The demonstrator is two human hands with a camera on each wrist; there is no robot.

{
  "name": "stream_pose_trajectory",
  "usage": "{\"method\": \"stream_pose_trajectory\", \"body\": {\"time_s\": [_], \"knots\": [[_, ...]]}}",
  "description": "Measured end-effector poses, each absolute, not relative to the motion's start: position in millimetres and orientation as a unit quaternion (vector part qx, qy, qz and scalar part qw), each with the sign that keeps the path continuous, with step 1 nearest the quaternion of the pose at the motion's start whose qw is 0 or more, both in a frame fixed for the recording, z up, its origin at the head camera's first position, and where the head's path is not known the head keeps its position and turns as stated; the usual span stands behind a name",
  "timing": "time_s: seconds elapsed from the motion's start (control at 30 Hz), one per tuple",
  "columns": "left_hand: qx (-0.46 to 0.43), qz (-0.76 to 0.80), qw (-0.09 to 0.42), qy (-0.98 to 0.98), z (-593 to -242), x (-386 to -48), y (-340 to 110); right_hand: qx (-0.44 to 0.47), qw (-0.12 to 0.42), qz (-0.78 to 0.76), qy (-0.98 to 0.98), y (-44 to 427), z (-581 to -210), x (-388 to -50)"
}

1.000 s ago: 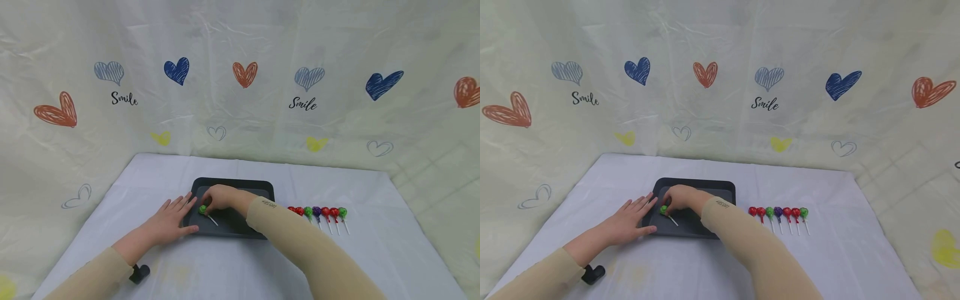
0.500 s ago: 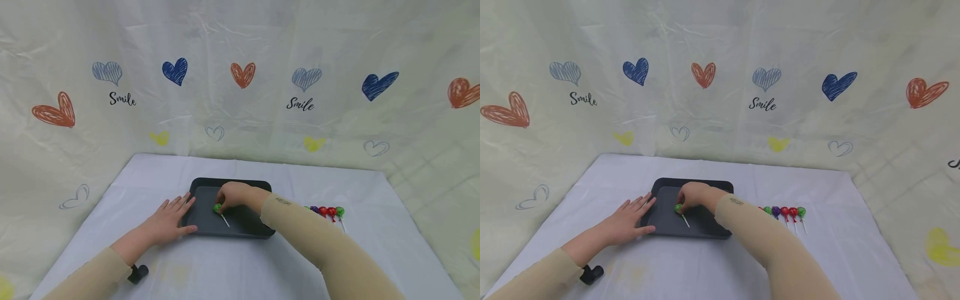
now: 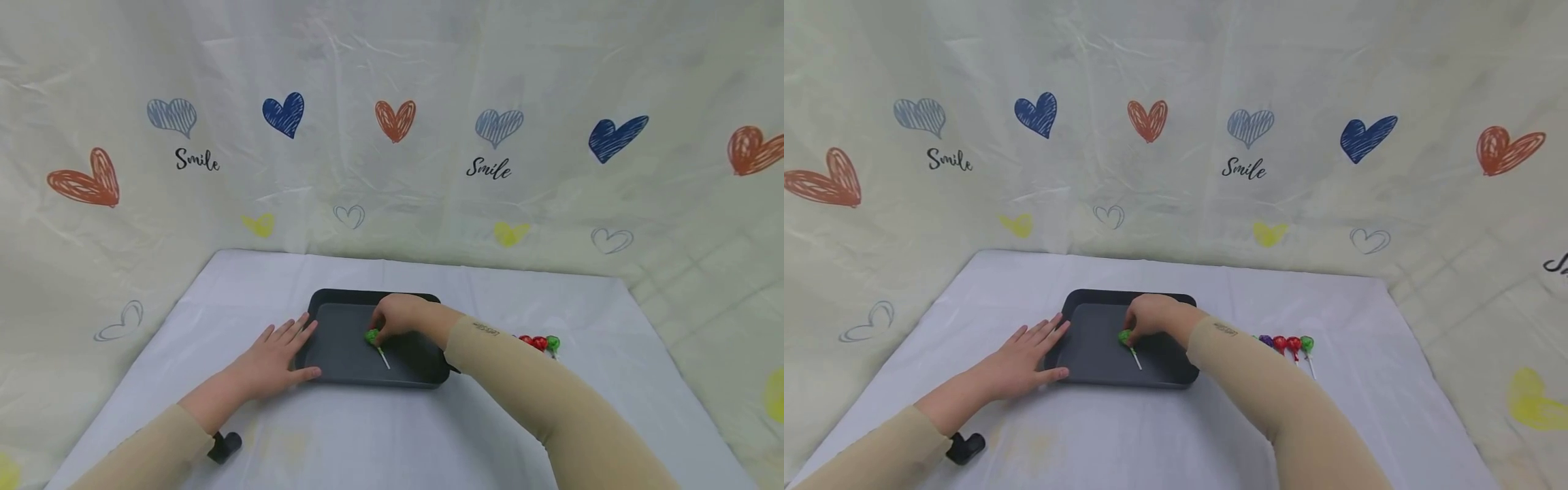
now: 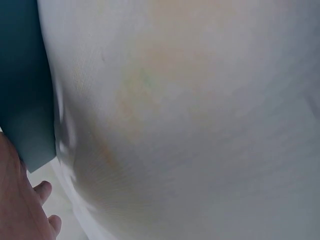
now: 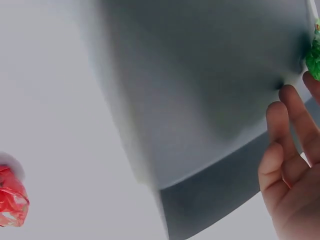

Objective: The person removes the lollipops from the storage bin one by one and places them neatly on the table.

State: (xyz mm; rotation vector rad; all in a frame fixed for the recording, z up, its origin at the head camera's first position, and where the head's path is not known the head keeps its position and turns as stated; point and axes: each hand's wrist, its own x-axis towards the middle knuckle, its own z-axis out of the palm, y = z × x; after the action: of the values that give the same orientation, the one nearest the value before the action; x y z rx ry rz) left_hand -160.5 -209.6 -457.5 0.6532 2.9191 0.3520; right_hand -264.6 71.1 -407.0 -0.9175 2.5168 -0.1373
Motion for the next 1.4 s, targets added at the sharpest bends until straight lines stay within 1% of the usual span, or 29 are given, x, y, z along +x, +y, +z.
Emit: {"method": "stream_pose_trajectory", "body": {"time_s": [0.23,0.53,0.83,1.17,1.4], "knots": [[0.211,0.103,0.079,0.969,-449,-158,-207,-0.343,0.227,-0.073,0.909,83,-401,-266],[0.209,0.109,0.073,0.969,-454,-161,-207,-0.352,0.211,-0.109,0.905,92,-399,-273],[0.211,0.102,0.079,0.969,-451,-160,-207,-0.366,0.207,-0.112,0.9,84,-402,-274],[0.209,0.11,0.075,0.969,-451,-159,-206,-0.37,0.23,-0.091,0.896,71,-403,-273],[0.217,0.119,0.074,0.966,-451,-159,-207,-0.388,0.228,-0.075,0.89,68,-410,-276]]}}
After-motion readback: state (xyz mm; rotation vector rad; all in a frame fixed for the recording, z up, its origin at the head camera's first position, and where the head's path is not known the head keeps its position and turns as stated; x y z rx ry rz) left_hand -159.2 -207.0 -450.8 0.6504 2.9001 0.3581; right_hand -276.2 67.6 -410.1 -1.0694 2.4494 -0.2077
